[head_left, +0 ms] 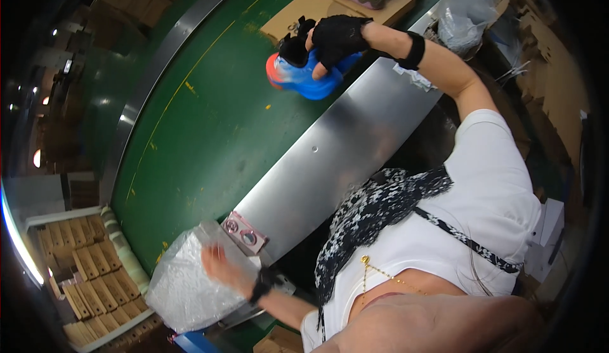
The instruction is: Packaging pairs of shoes into boxes with tissue paper on a factory conveyor belt.
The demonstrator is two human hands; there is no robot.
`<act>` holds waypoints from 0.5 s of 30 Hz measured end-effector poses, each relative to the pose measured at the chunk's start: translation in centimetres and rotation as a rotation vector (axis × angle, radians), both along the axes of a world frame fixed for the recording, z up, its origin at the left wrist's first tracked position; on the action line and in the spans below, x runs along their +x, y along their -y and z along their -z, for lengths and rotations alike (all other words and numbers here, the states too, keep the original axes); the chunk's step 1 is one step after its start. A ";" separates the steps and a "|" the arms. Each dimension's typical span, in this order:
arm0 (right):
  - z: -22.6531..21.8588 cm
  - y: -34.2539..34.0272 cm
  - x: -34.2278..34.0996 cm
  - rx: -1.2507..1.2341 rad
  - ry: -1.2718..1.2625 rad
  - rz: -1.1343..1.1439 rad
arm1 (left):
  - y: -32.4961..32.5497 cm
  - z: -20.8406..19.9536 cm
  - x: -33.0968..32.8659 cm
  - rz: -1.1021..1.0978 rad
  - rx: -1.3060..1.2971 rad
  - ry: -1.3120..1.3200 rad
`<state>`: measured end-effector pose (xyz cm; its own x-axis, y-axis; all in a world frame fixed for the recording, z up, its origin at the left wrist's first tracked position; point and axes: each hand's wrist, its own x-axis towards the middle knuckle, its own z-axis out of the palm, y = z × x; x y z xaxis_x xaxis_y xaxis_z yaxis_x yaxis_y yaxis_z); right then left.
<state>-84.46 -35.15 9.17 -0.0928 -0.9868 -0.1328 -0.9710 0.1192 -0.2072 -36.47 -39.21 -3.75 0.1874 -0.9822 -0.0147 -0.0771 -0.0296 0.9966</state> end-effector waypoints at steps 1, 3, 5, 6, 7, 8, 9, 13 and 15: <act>-0.2 0.6 1.8 0.050 0.030 -0.075 | 1.5 -2.3 -5.2 0.121 -0.029 -0.054; -0.5 1.3 4.8 0.054 0.136 -0.223 | 3.5 -4.4 -11.7 0.487 -0.178 -0.009; -1.5 1.1 7.1 0.107 0.157 -0.391 | 4.4 -6.4 -18.5 0.647 -0.329 0.142; -1.8 1.3 8.4 0.138 0.156 -0.525 | 4.4 -6.9 -20.1 0.696 -0.369 0.181; -1.5 1.0 9.3 0.129 0.120 -0.541 | 4.8 -6.9 -20.8 0.793 -0.273 0.197; -1.0 0.8 10.0 0.121 0.085 -0.557 | 4.8 -6.8 -20.9 0.888 -0.172 0.211; -0.4 0.5 10.1 0.123 0.089 -0.543 | 4.6 -6.7 -21.1 0.851 -0.215 0.267; 1.1 -1.4 10.8 0.020 -0.002 -0.559 | 5.2 -3.6 -20.4 0.903 -0.198 0.265; 3.2 -2.3 10.6 -0.202 -0.021 -0.614 | 4.8 -3.4 -19.9 0.940 -0.097 0.151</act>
<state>-73.87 -32.82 5.99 0.4962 -0.8663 0.0570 -0.8540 -0.4989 -0.1475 -56.34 -43.97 -0.37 -0.6853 -0.7274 0.0345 -0.1548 0.1918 0.9691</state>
